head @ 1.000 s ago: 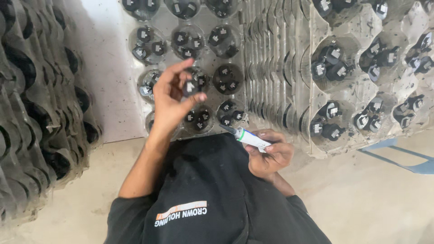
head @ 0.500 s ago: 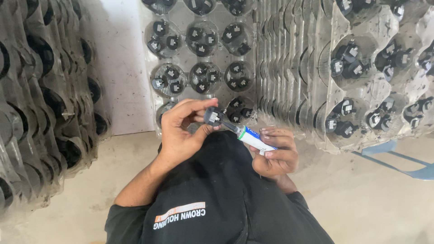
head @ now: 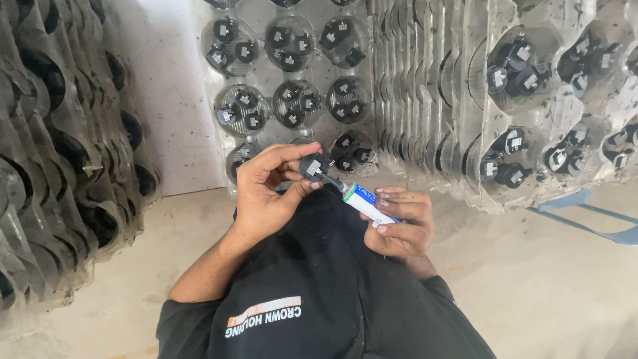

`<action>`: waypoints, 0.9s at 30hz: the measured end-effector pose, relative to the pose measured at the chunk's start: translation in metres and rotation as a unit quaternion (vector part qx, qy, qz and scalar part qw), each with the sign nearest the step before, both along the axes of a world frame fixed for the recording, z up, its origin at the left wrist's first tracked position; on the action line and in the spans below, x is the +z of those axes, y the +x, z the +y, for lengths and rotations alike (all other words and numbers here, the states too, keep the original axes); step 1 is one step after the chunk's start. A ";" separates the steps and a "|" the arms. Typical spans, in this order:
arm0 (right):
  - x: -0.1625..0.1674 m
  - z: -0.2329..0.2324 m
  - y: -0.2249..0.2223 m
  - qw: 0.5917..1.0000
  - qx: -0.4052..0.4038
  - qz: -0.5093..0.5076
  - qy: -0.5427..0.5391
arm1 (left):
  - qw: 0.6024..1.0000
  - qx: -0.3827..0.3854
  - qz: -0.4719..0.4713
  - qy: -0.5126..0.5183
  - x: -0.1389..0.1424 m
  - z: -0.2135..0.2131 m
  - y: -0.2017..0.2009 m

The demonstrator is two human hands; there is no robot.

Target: The person repeatedly picks small black circular components from a plastic tray, applies adhesive from a tube to each component, and places them back into the tray. The person briefly wipes the tube tip with a cloth before resuming the task.

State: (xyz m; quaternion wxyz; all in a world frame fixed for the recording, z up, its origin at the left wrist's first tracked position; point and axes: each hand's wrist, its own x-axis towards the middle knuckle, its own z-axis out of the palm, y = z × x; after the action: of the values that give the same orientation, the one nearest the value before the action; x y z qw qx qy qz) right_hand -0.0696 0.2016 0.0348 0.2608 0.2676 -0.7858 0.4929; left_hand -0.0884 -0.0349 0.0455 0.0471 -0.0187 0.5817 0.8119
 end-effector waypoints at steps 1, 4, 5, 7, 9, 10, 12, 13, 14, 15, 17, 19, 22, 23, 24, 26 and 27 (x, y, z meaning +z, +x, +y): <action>0.001 0.002 0.000 1.000 0.003 -0.003 0.005 | 1.000 0.000 -0.001 -0.002 -0.001 0.001 0.000; 0.003 0.002 0.002 1.000 -0.003 -0.002 0.009 | 1.000 -0.004 -0.003 0.009 -0.002 0.002 0.001; 0.004 0.002 0.003 1.000 -0.006 -0.001 0.008 | 1.000 -0.005 -0.004 0.015 -0.002 0.003 0.002; 0.005 0.002 0.003 1.000 -0.011 0.006 0.019 | 1.000 -0.004 -0.003 0.013 -0.002 0.003 0.002; 0.005 0.003 0.003 1.000 -0.010 0.012 0.025 | 1.000 -0.004 -0.004 0.016 -0.003 0.004 0.003; 0.006 0.003 0.003 1.000 -0.007 0.014 0.026 | 1.000 -0.004 -0.004 0.019 -0.003 0.004 0.003; 0.006 0.004 0.002 1.000 -0.002 0.018 0.025 | 1.000 -0.004 -0.003 0.023 -0.005 0.004 0.005; 0.005 0.005 0.002 1.000 0.000 0.019 0.023 | 1.000 -0.004 -0.002 0.024 -0.007 0.004 0.005; 0.005 0.006 0.002 1.000 0.001 0.020 0.021 | 1.000 -0.003 -0.001 0.024 -0.008 0.004 0.006; 0.004 0.006 0.002 0.999 0.001 0.024 0.022 | 0.999 -0.004 -0.002 0.038 -0.010 0.006 0.007; 0.002 0.007 0.004 0.999 0.000 0.031 0.023 | 0.998 -0.007 -0.006 0.066 -0.016 0.010 0.008; 0.000 0.004 0.007 1.000 -0.014 0.023 0.010 | 0.992 -0.014 -0.016 0.121 -0.021 0.013 0.010; -0.004 0.001 0.008 0.999 -0.037 0.018 -0.021 | 0.979 -0.030 -0.030 0.197 -0.028 0.019 0.013; -0.005 0.000 0.008 0.998 -0.047 0.018 -0.033 | 0.974 -0.037 -0.035 0.222 -0.030 0.020 0.014; -0.006 -0.002 0.007 0.996 -0.064 0.032 -0.058 | 0.971 -0.046 -0.037 0.232 -0.031 0.022 0.015; -0.009 -0.006 0.005 0.988 -0.097 0.060 -0.109 | 0.965 -0.061 -0.041 0.250 -0.032 0.025 0.019; -0.007 -0.004 0.005 0.991 -0.080 0.054 -0.088 | 0.964 -0.066 -0.048 0.255 -0.033 0.025 0.019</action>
State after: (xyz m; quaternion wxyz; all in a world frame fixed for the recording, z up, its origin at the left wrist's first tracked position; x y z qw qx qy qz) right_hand -0.0646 0.1977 0.0276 0.3638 0.2063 -0.7432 0.5223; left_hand -0.0691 -0.0096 0.0126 0.1316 -0.0071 0.3527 0.9264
